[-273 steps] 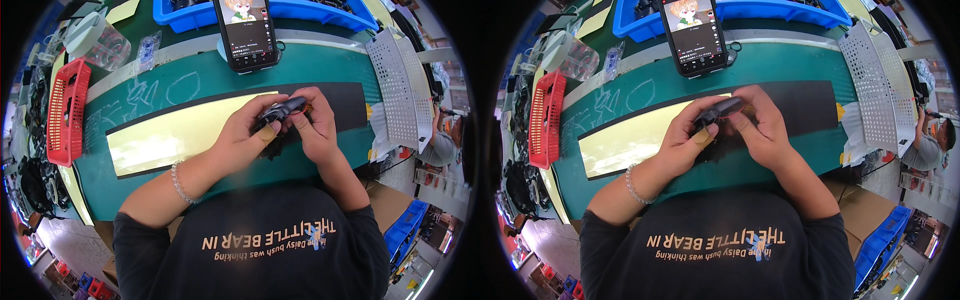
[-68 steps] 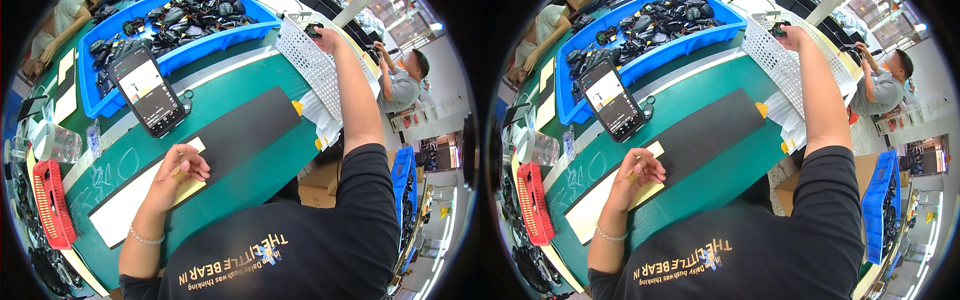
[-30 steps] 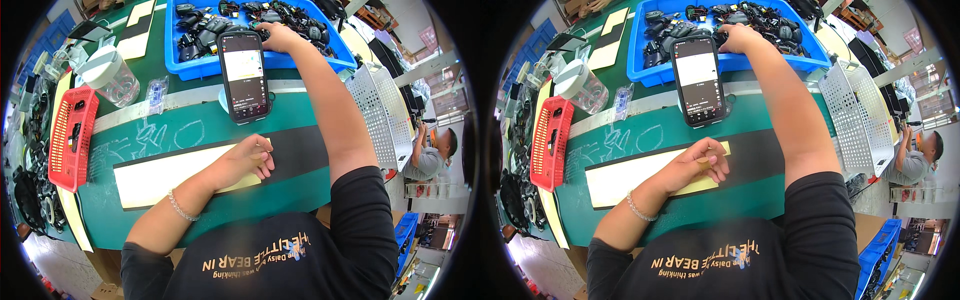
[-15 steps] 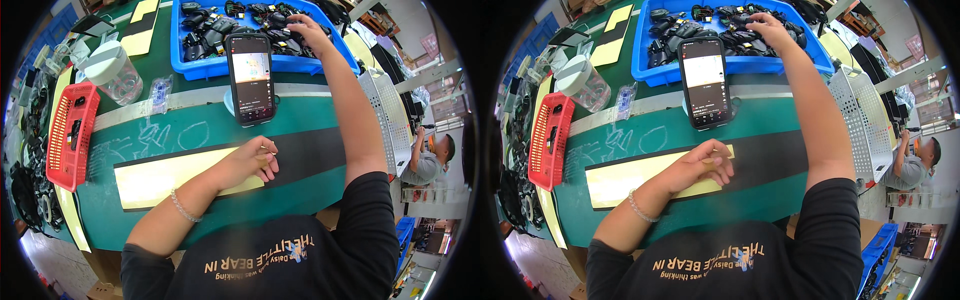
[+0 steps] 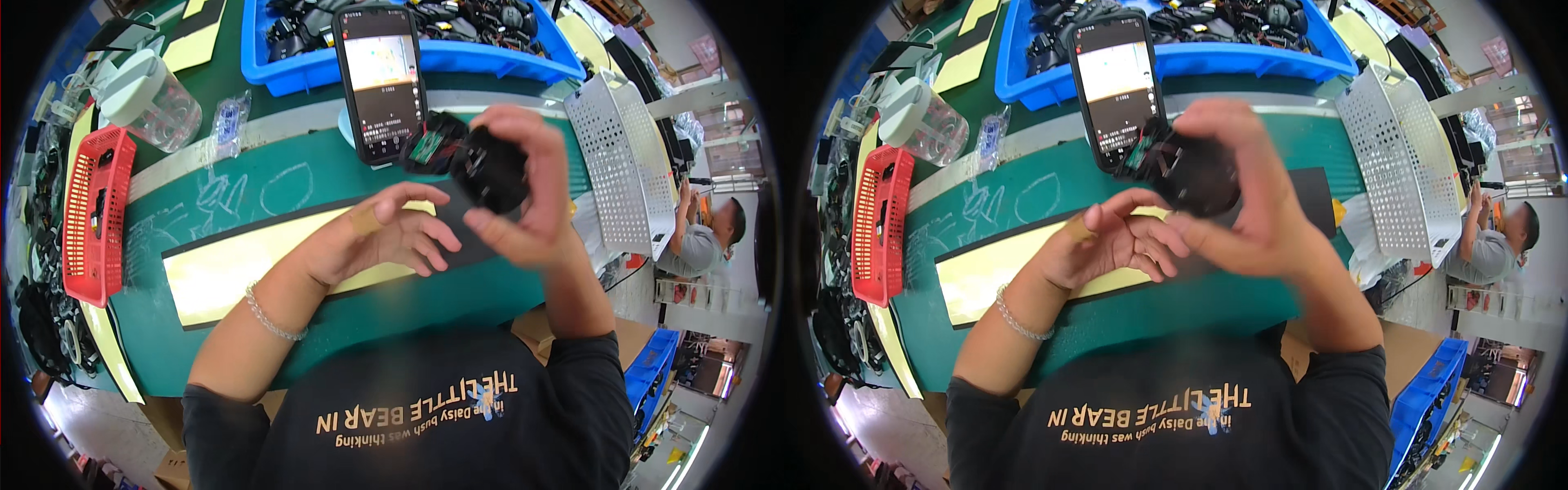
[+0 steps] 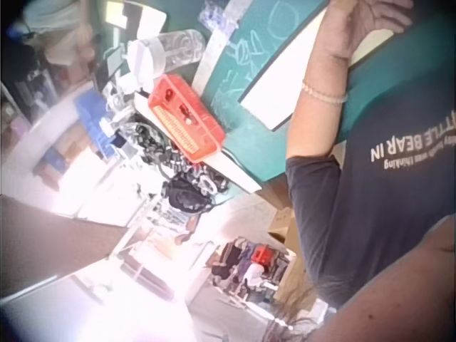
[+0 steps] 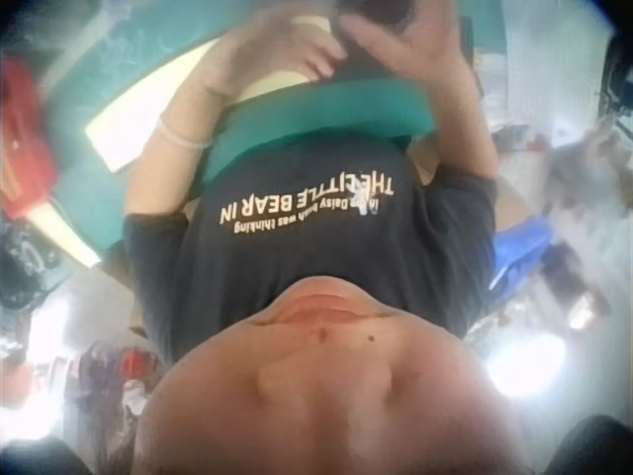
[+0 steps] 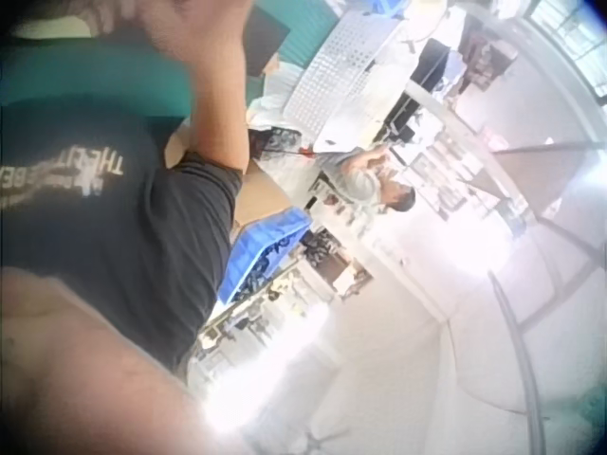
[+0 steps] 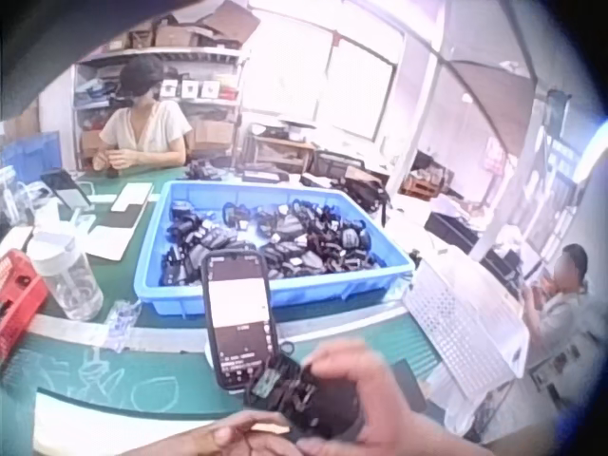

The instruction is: The person assembles internal electronic components into a plastic housing by hand, inserting a circuit board, wiring harness, and battery, securing the battery with an adhesive strip.

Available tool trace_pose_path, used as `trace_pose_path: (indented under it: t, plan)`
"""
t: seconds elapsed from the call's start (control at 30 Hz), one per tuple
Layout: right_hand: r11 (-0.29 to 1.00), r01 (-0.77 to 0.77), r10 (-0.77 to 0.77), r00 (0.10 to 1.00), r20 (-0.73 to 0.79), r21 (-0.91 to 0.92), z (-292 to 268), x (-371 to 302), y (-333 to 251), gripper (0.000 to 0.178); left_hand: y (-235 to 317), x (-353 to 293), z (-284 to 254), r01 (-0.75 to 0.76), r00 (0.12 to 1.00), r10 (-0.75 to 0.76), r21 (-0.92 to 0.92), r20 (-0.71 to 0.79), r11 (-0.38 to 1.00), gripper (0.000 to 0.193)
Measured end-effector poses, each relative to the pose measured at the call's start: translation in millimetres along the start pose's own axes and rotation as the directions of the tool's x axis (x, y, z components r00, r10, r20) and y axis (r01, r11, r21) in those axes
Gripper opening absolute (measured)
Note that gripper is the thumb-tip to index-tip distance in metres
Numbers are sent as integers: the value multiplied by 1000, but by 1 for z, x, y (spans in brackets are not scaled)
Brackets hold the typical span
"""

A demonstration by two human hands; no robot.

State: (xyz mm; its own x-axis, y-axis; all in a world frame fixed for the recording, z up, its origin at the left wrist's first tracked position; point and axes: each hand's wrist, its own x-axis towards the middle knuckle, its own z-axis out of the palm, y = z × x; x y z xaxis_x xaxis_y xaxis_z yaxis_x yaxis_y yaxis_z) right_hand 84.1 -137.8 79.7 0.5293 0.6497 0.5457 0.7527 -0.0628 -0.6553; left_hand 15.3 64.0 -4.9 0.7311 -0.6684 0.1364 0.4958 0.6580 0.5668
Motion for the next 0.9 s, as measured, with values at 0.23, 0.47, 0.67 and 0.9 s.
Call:
trace_pose_path:
  t: [0.23,0.47,0.67,0.9]
  plan:
    - [998,-17,19,999,-33,58,33,-47,-2,71,-1,0,-7,-45,998,42,-77,-48,996,53]
    - [997,-28,25,999,-39,-73,33,-57,-7,71,1,1,-5,-69,986,51,-108,-161,992,54]
    - [989,-75,64,993,-95,-124,30,-61,-2,69,-1,2,-2,-46,984,51,29,-171,999,47]
    - [961,-171,164,985,-50,-219,17,-55,-12,64,-3,4,1,-31,972,65,152,-227,988,43]
